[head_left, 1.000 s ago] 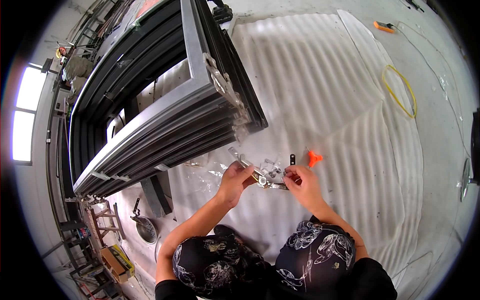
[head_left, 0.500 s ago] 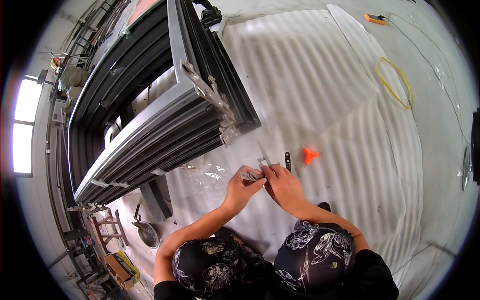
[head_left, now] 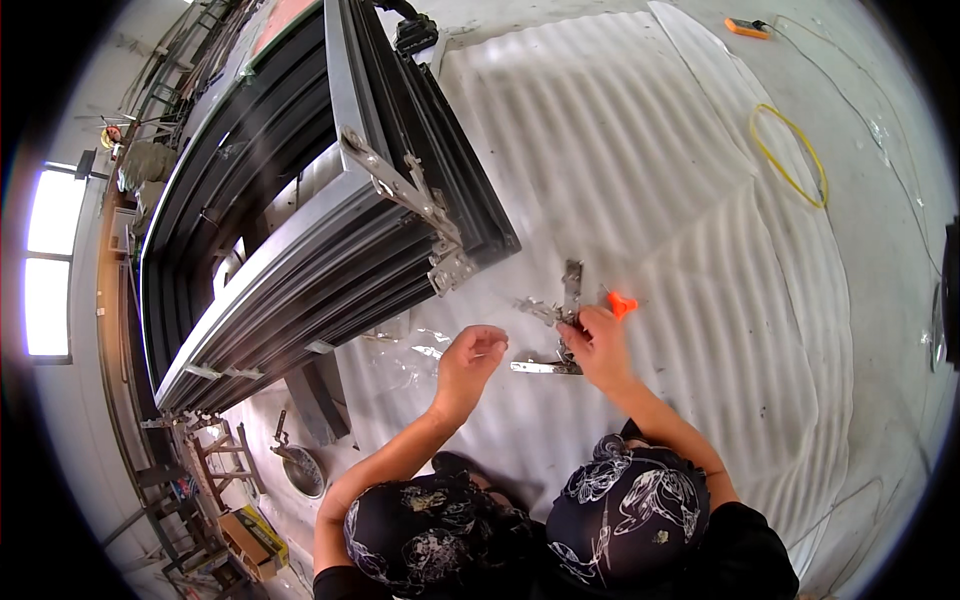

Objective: The person attaches metal hinges to a stack of window frames with a screwdriver and screws, removing the hinges from a plastic bag and positioning them individually on the corners.

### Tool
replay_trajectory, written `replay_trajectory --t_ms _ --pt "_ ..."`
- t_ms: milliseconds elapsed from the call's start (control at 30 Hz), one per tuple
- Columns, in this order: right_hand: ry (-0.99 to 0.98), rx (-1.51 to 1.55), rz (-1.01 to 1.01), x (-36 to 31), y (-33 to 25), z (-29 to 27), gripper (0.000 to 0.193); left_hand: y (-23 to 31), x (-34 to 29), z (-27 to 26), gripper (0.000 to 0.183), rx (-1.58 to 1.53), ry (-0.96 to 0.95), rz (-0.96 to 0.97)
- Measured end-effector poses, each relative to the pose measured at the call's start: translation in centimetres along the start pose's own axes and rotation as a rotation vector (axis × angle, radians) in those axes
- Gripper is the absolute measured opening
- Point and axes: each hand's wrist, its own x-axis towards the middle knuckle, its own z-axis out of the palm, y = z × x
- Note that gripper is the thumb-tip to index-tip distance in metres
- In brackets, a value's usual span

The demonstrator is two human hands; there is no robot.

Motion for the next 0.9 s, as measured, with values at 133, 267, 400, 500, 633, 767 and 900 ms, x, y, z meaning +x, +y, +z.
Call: replay_trajectory --t_ms 133,267,400,500,633,767,900 --pt "-0.087 0.82 0.406 0.9 0.8 -0.8 0.017 -0.3 0.2 -0.5 0.024 -0.102 0.023 -0.08" --pt "-0.162 0.935 0.442 1.3 0.6 -1.4 0.016 0.2 0.3 -0.4 0.028 -0.176 0.018 -0.094" --pt "-0.267 1.019 0.471 1.2 0.4 -1.7 0.018 1.0 0.4 -0.2 0.033 -0.215 -0.025 -0.095" --pt "-0.309 1.118 0.512 1.0 0.5 -1.6 0.02 1.0 0.6 0.1 0.035 -0.309 -0.087 -0.085" --pt "-0.342 1.237 0.598 0.5 0.2 -1.0 0.021 1.5 0.4 0.3 0.036 -0.39 -0.155 -0.088" --pt "-0.358 1.261 0.648 0.3 0.4 -0.6 0.02 0.9 0.5 0.1 0.034 -0.388 -0.204 -0.097" --pt "-0.347 1.443 0.756 0.1 -0.3 -0.5 0.017 1.5 0.3 0.6 0.032 -0.319 -0.224 -0.137"
